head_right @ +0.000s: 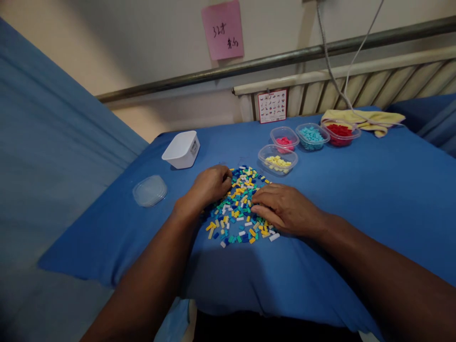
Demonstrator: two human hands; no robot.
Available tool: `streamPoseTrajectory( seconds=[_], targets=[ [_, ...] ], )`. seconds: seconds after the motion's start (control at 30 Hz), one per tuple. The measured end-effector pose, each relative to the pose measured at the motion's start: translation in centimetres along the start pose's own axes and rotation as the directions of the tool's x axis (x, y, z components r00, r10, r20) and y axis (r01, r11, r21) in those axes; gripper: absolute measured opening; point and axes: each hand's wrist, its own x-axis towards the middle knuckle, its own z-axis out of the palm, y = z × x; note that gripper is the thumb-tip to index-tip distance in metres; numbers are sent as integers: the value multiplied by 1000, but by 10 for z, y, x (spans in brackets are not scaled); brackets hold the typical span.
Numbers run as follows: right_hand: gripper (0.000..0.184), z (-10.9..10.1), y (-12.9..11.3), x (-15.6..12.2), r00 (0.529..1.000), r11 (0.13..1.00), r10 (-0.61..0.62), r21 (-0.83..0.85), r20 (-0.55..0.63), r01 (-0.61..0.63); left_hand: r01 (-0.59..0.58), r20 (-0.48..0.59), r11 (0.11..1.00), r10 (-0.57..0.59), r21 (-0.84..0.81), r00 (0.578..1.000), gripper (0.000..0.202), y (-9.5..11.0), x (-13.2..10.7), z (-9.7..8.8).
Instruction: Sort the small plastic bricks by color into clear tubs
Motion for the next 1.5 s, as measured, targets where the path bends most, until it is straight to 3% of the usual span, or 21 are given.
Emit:
streamPoseTrajectory(
  seconds=[0.1,0.17,0.23,0.3,0.37,0.5,0.63,0.7,0.83,1.03,1.2,1.5],
  targets=[
    [22,0,1,-1,1000,1000,12,-12,-27,-12,31,-40,988,-37,-149,999,19,-5,-1,1],
    [21,1,2,-1,996,998,52,-19,-75,-54,35,-27,914,-51,-404,998,15,-6,-3,2],
    [19,1,1,0,979,992,124,-3,-160,-126,41,16,728,-41,-684,999,14,-2,-7,3],
    [19,2,-1,2,953,983,184,37,-242,-181,43,46,516,-7,-855,999,18,8,-11,3],
    [19,1,-3,4,936,981,194,66,-294,-183,54,68,381,25,-923,997,22,23,-16,4],
    [8,-1,-7,6,912,983,184,40,-367,-182,57,74,237,64,-970,995,23,47,-23,10],
    [10,-3,-6,5,883,963,263,52,-389,-264,38,45,73,91,-997,995,34,52,-25,18],
    [13,-4,-5,4,860,948,318,103,-399,-302,20,24,56,66,-998,998,36,51,-26,19],
    [15,-5,-7,5,818,907,418,223,-394,-356,-37,-34,130,24,-991,999,27,48,-27,18],
    [16,-2,-11,6,812,851,484,391,-325,-351,-77,-77,136,6,-988,997,30,48,-27,23],
    [22,2,-10,7,779,747,575,550,-251,-374,-79,-74,115,46,-990,996,28,50,-28,23],
    [29,6,-10,10,717,594,671,715,-187,-369,-132,-129,219,24,-967,991,21,52,-31,23]
  ],
)
